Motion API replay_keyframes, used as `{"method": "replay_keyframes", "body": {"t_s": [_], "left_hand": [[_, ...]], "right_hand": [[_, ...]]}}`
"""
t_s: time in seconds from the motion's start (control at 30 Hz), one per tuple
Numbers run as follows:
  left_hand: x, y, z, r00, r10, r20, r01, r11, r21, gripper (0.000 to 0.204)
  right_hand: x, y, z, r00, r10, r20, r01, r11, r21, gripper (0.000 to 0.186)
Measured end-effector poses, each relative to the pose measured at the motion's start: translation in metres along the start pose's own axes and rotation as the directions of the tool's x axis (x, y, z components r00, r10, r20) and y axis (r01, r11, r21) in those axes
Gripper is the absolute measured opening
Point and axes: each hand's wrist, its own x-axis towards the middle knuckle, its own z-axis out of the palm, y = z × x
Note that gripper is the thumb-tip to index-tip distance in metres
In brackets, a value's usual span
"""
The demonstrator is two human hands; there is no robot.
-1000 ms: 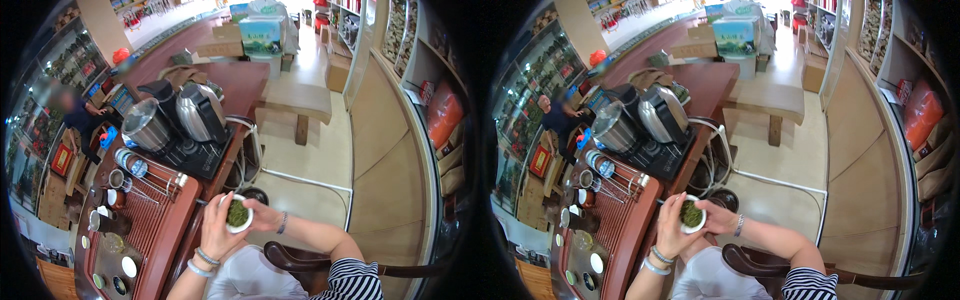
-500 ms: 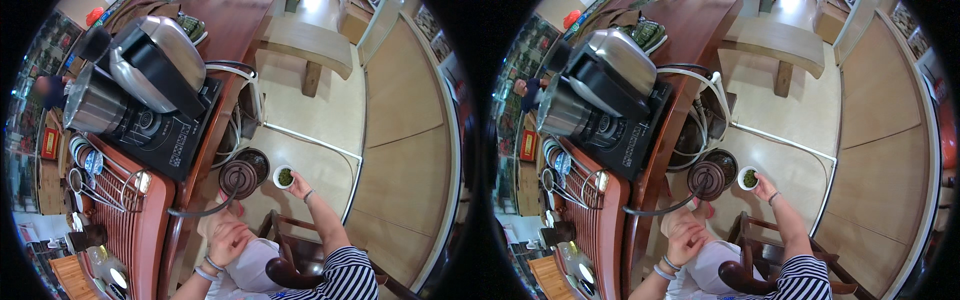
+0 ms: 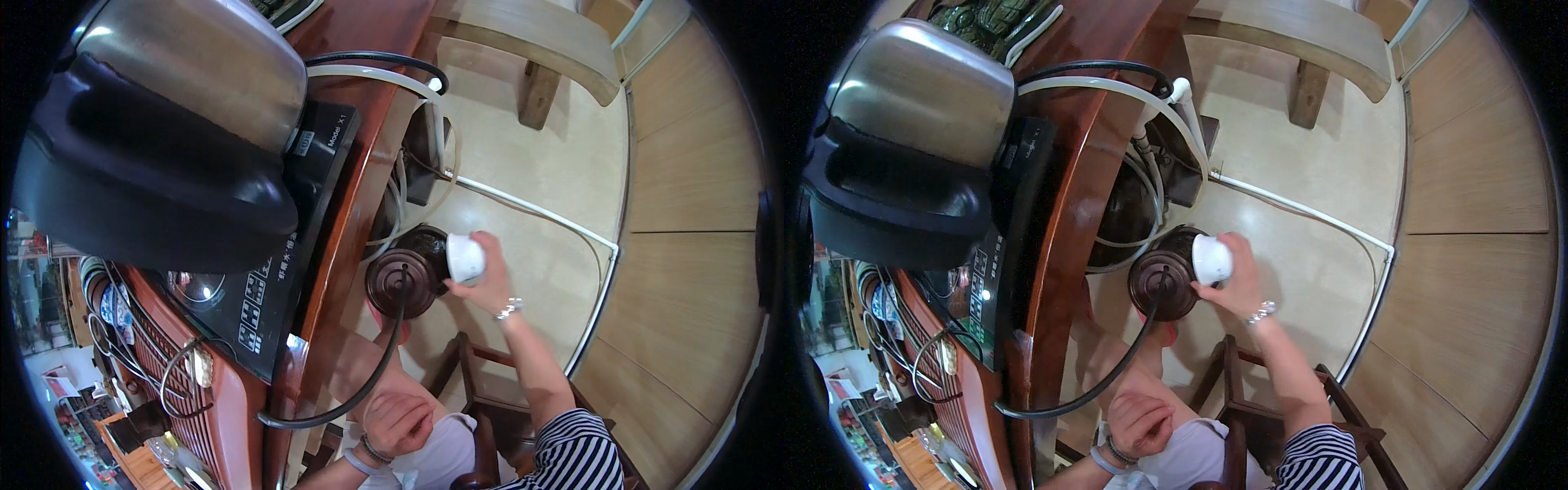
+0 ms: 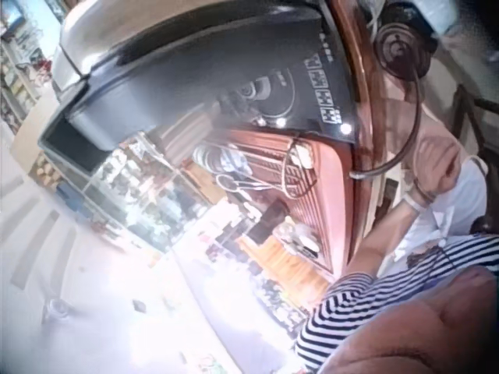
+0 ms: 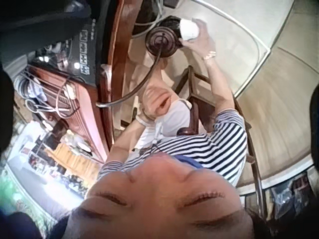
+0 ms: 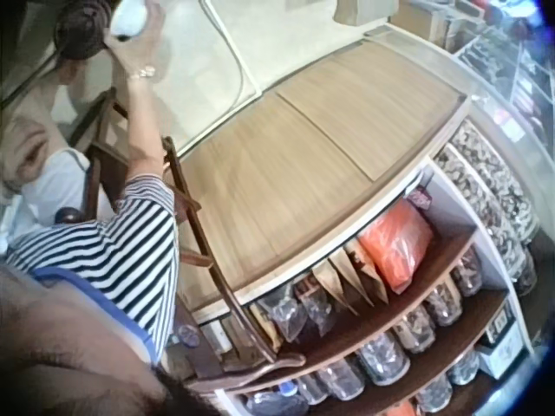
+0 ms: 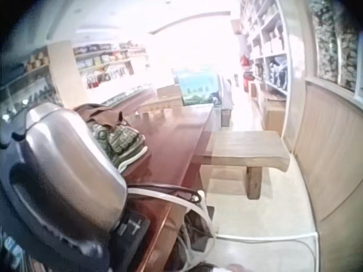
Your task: The person prepares tea by pouring hot water from a kettle into a teapot and cups, then adds tea leaves from a plastic bag into a small bowl. The person handles the kettle, teapot, cups, and tea leaves throughout the process.
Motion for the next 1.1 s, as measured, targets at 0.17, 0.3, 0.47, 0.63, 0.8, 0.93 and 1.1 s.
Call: {"method": "replay_keyframes", "body": {"t_s": [0.17,0.3,0.47,0.63,0.8,0.93,1.1], "left_hand": [[0.000,0.003,-0.002,1.000,0.027,0.007,-0.027,1.000,0.000,0.016],[-0.006,-0.003,-0.002,0.999,0.034,-0.026,-0.034,0.999,0.012,0.019],[-0.006,0.001,-0.002,0.999,0.034,-0.040,-0.034,0.999,0.004,0.018],[-0.008,0.000,-0.002,0.998,0.031,-0.051,-0.030,1.000,0.004,0.018],[-0.006,0.000,-0.002,0.997,0.044,-0.063,-0.044,0.999,0.002,0.017],[-0.014,-0.006,-0.002,0.998,0.049,-0.043,-0.049,0.999,0.004,0.017],[-0.007,-0.003,-0.003,0.996,0.052,-0.073,-0.052,0.999,0.006,0.018]], "right_hand": [[-0.026,0.119,0.125,0.985,0.167,0.047,-0.159,0.977,-0.143,0.087],[-0.038,0.123,0.113,0.981,0.190,-0.032,-0.192,0.977,-0.096,0.088],[-0.045,0.119,0.057,0.799,0.601,-0.040,-0.554,0.759,0.341,0.082],[-0.023,0.073,0.012,0.800,0.536,0.271,-0.552,0.479,0.683,0.067],[-0.008,0.095,0.057,0.760,0.499,0.415,-0.564,0.190,0.804,0.059],[-0.033,0.131,0.112,0.908,0.406,0.105,-0.414,0.908,0.066,0.089],[-0.037,0.140,0.118,0.883,0.467,0.045,-0.469,0.881,0.052,0.085]]}}
